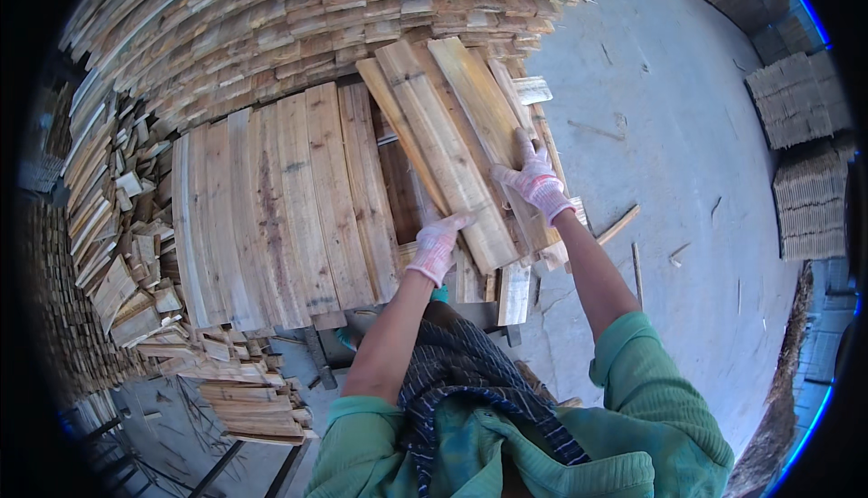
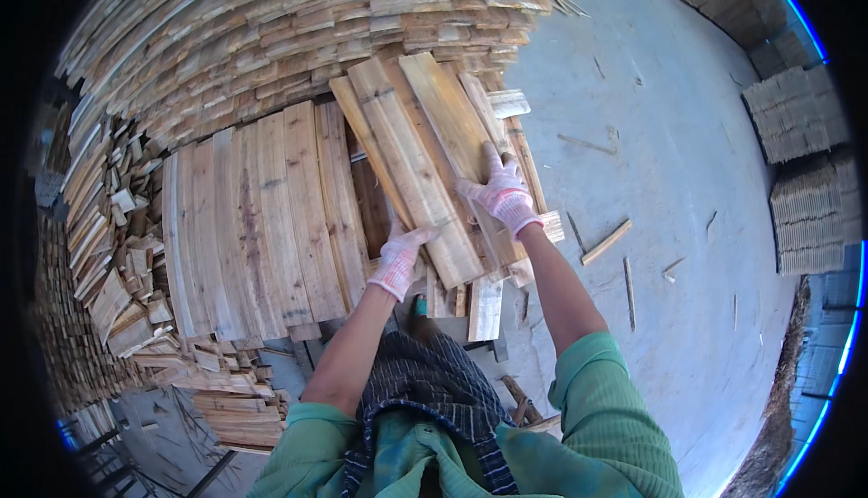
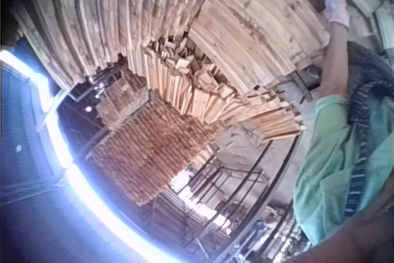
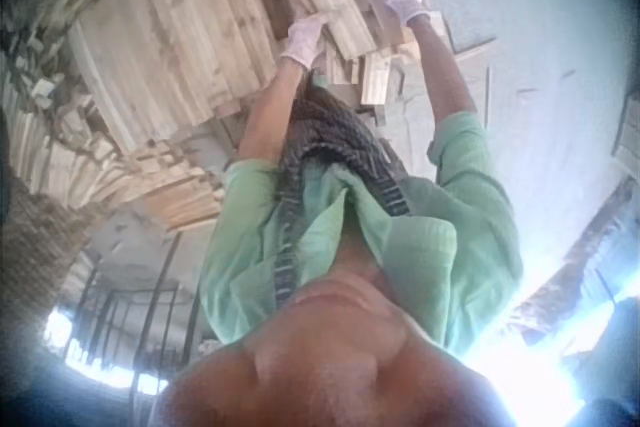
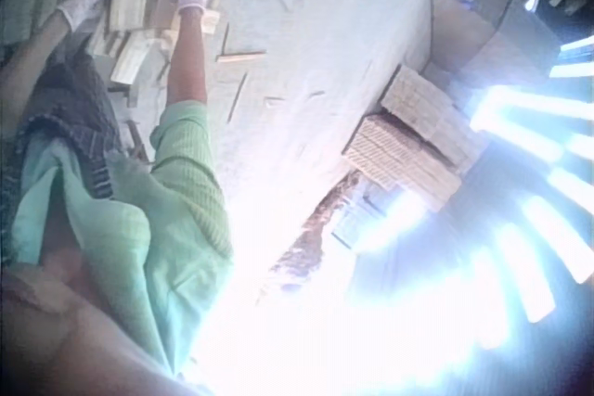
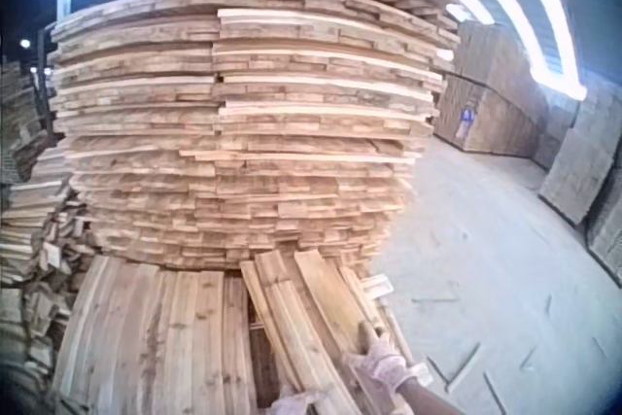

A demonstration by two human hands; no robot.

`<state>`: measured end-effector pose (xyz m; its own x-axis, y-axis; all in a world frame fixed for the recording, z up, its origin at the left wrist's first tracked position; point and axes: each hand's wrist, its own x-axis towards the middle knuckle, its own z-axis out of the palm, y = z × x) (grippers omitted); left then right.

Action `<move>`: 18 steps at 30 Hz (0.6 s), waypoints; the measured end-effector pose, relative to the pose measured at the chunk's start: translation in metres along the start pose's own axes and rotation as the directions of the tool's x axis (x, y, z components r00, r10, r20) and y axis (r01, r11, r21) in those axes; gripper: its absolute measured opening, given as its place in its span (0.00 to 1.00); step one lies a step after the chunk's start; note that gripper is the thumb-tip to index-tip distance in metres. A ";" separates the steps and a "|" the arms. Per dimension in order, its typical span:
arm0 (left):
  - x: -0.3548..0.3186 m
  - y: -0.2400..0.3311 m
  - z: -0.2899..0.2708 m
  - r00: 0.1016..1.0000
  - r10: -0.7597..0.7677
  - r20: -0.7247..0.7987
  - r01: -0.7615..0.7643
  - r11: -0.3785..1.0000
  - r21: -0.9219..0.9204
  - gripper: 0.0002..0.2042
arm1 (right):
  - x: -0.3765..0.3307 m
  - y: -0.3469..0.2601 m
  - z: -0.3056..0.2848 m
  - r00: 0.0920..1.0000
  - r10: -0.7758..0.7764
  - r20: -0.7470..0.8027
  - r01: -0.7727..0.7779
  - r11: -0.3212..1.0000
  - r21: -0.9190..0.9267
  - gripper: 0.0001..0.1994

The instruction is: The person moves wooden planks from a tall stack onto a smaller stack on a workbench by hand.

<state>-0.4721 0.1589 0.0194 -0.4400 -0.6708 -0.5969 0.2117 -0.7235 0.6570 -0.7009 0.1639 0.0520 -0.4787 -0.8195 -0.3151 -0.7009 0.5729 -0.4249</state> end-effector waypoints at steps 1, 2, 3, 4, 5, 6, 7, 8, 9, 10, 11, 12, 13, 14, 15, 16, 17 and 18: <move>-0.005 0.003 -0.005 1.000 -0.014 0.022 0.015 0.999 -0.046 0.57 | 0.001 -0.003 0.001 0.999 0.015 0.030 -0.016 1.000 0.026 0.57; -0.012 0.010 -0.014 1.000 0.031 -0.002 -0.031 0.998 -0.058 0.57 | 0.000 -0.015 0.002 0.998 0.029 0.047 -0.028 1.000 -0.010 0.57; -0.019 0.023 -0.024 0.998 0.064 0.004 -0.064 0.998 0.014 0.54 | -0.003 -0.028 0.000 0.997 0.048 0.061 -0.045 0.998 -0.054 0.56; -0.025 0.026 -0.041 0.995 0.096 0.036 -0.094 0.994 -0.062 0.47 | -0.004 -0.036 0.001 0.995 0.066 0.076 -0.058 0.993 -0.098 0.56; -0.059 0.063 -0.023 0.998 0.014 0.057 -0.009 0.997 -0.076 0.42 | 0.000 -0.014 -0.011 0.993 0.100 0.064 -0.092 0.989 -0.116 0.56; -0.074 0.074 -0.040 0.996 0.081 0.036 -0.077 0.993 -0.092 0.42 | 0.002 -0.020 -0.015 0.994 0.075 0.075 -0.066 0.991 -0.116 0.55; -0.088 0.084 -0.060 0.990 0.136 0.023 -0.134 0.988 -0.081 0.41 | 0.004 -0.024 -0.017 0.995 0.052 0.084 -0.042 0.992 -0.118 0.55; -0.102 0.091 -0.078 0.996 0.078 -0.038 -0.080 0.995 -0.064 0.38 | 0.010 -0.011 -0.017 1.000 -0.003 0.001 0.003 0.993 -0.118 0.53; -0.117 0.097 -0.087 0.992 0.111 -0.065 -0.115 0.992 -0.046 0.36 | 0.011 -0.002 -0.025 1.000 0.017 0.004 -0.017 0.991 -0.136 0.52; -0.129 0.102 -0.107 0.991 0.111 -0.082 -0.116 0.991 -0.066 0.36 | 0.010 0.002 -0.035 0.999 0.033 0.010 -0.031 0.988 -0.153 0.51; -0.143 0.111 -0.129 0.981 0.113 -0.157 -0.124 0.990 -0.065 0.38 | 0.010 0.002 -0.037 0.999 0.043 0.022 -0.039 0.986 -0.165 0.50; -0.159 0.118 -0.147 0.954 0.178 -0.241 -0.182 0.983 0.002 0.40 | 0.003 0.004 -0.034 0.996 -0.010 -0.092 -0.009 0.979 -0.204 0.46; -0.175 0.130 -0.162 0.948 0.208 -0.240 -0.206 0.978 0.033 0.42 | -0.006 -0.006 -0.034 0.997 0.015 -0.073 -0.029 0.982 -0.187 0.45; -0.185 0.139 -0.194 0.935 0.244 -0.258 -0.228 0.970 0.088 0.44 | -0.019 -0.024 -0.041 0.998 0.035 -0.049 -0.043 0.985 -0.169 0.45; -0.195 0.145 -0.221 0.892 0.240 -0.383 -0.157 0.959 0.235 0.44 | -0.030 -0.036 -0.042 0.998 0.056 -0.026 -0.060 0.986 -0.154 0.44; -0.194 0.149 -0.249 0.871 0.251 -0.423 -0.092 0.928 0.361 0.43 | -0.043 -0.038 -0.029 0.998 -0.018 -0.052 0.015 0.999 -0.051 0.44; -0.192 0.143 -0.279 0.838 0.270 -0.474 -0.013 0.879 0.477 0.42 | -0.055 -0.052 -0.010 0.999 -0.017 -0.031 0.017 1.000 0.007 0.44; -0.187 0.128 -0.314 0.806 0.394 -0.443 0.015 0.733 0.680 0.43 | -0.067 -0.079 0.011 1.000 -0.027 -0.012 0.028 0.998 0.064 0.44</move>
<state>-0.0888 0.1407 0.0710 0.1152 -0.8973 -0.4261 -0.4444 -0.4302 0.7858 -0.6073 0.1739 0.0977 -0.4658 -0.8349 -0.2933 -0.6785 0.5497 -0.4873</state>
